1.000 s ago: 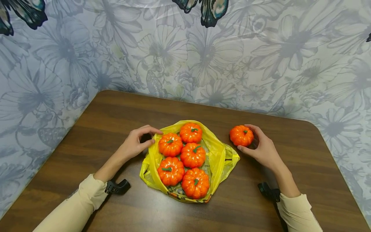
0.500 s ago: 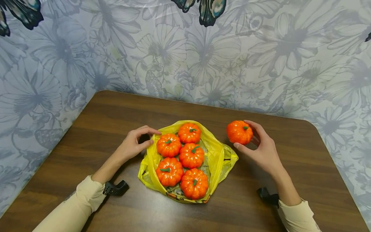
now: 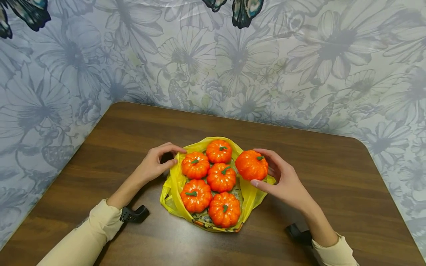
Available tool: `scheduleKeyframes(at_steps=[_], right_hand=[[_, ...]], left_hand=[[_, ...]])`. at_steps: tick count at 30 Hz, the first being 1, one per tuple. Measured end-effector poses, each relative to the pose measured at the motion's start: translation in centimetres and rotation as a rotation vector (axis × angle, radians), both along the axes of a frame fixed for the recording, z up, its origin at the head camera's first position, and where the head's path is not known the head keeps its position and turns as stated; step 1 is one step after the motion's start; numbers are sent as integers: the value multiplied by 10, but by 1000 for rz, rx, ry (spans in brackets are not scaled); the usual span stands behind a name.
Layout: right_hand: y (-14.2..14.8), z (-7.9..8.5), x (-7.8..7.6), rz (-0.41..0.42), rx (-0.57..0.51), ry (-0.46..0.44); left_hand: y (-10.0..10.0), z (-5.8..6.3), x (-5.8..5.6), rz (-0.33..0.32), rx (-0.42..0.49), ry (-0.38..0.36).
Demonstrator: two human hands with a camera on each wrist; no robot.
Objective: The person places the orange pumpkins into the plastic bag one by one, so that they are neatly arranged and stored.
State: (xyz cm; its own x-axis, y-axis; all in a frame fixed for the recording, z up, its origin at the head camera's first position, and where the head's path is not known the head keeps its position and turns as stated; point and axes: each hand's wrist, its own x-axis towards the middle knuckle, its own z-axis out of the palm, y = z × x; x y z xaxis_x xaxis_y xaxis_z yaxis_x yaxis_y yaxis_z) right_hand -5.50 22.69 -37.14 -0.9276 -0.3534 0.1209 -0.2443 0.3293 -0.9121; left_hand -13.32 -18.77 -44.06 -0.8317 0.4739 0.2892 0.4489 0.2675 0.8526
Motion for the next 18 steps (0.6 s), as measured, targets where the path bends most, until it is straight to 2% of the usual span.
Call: scheduleKeyframes(at_steps=[4,6,12,18], right_hand=[[-3,-5,0,47,1,-40],[-3,-8,0,52,41,-37],[-2,-11,-1,30,243,39],[-2,-11,-1,11,382,132]], left_hand=[[0,0,0,3,-2,-10],[1,0,-1,1,-2,-12],[1,0,-1,-3,5,1],[2,1,-1,-8,12,11]])
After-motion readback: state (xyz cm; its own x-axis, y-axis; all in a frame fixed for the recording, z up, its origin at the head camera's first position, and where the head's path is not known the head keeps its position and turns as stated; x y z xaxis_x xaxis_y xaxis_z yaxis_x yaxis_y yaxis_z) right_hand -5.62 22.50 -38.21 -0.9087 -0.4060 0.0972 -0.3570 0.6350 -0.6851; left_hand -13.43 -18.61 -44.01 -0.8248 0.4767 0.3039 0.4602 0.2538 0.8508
